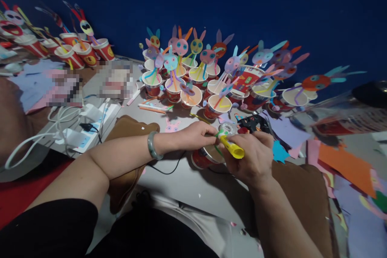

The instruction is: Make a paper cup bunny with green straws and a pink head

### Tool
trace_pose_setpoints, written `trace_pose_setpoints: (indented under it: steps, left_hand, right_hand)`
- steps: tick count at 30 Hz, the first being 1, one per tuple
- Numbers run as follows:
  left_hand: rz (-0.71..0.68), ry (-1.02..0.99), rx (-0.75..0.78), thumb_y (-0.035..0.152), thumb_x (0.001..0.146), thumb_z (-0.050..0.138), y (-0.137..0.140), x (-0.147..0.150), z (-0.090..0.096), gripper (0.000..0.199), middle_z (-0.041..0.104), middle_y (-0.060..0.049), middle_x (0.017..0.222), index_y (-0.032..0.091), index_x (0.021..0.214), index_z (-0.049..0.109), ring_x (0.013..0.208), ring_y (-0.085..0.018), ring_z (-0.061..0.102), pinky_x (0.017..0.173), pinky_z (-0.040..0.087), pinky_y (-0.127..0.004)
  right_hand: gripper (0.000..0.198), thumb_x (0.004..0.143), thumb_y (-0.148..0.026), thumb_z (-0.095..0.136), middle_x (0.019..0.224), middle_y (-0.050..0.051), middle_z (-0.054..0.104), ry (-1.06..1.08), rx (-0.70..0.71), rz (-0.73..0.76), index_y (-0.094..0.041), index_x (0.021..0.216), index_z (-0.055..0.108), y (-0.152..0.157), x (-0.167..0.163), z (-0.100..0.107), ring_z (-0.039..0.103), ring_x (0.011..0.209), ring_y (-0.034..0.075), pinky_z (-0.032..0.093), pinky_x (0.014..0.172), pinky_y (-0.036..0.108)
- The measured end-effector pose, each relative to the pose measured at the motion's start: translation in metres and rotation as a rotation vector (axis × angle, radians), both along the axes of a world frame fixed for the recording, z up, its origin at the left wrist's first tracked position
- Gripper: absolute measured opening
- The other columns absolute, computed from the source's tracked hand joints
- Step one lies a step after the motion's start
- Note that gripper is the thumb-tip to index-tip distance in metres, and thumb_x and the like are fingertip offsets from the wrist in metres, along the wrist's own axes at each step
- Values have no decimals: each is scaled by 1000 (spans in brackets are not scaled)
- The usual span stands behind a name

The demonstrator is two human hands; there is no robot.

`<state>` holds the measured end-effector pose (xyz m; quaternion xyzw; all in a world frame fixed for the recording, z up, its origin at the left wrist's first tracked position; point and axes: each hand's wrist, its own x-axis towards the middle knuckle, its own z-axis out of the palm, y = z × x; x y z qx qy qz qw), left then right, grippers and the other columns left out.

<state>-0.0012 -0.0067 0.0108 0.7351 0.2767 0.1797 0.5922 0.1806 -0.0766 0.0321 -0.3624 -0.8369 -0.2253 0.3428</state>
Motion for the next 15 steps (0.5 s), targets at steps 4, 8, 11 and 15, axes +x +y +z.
trace_pose_setpoints:
  steps: [4, 8, 11, 15]
  left_hand:
    - [16, 27, 23, 35, 86, 57, -3, 0, 3, 29, 41, 5, 64, 14, 67, 55, 63, -8, 37, 56, 26, -22]
    - [11, -4, -40, 38, 85, 60, -6, 2, 4, 31, 41, 5, 64, 14, 68, 55, 64, -8, 37, 57, 27, -21]
    - [13, -14, -31, 39, 84, 61, -4, 2, 5, 31, 41, 5, 65, 14, 67, 56, 66, -9, 38, 58, 27, -22]
    - [19, -4, 6, 37, 85, 60, -1, 0, 5, 30, 43, 4, 65, 14, 67, 56, 66, -9, 39, 58, 27, -22]
  right_hand:
    - [19, 89, -21, 66, 77, 2, 72, -8, 50, -48, -19, 104, 55, 2, 3, -4, 64, 61, 17, 43, 78, 36]
    - [24, 87, -21, 69, 82, 3, 73, 70, 93, -104, -20, 108, 56, 3, 11, -9, 67, 65, 19, 43, 80, 39]
    - [24, 87, -24, 69, 81, 3, 73, 230, 130, -65, -20, 107, 56, 1, 14, -9, 66, 61, 18, 45, 79, 39]
    - [22, 87, -26, 69, 79, 2, 71, 160, 57, 10, -19, 103, 56, -2, 9, -4, 63, 58, 15, 44, 77, 38]
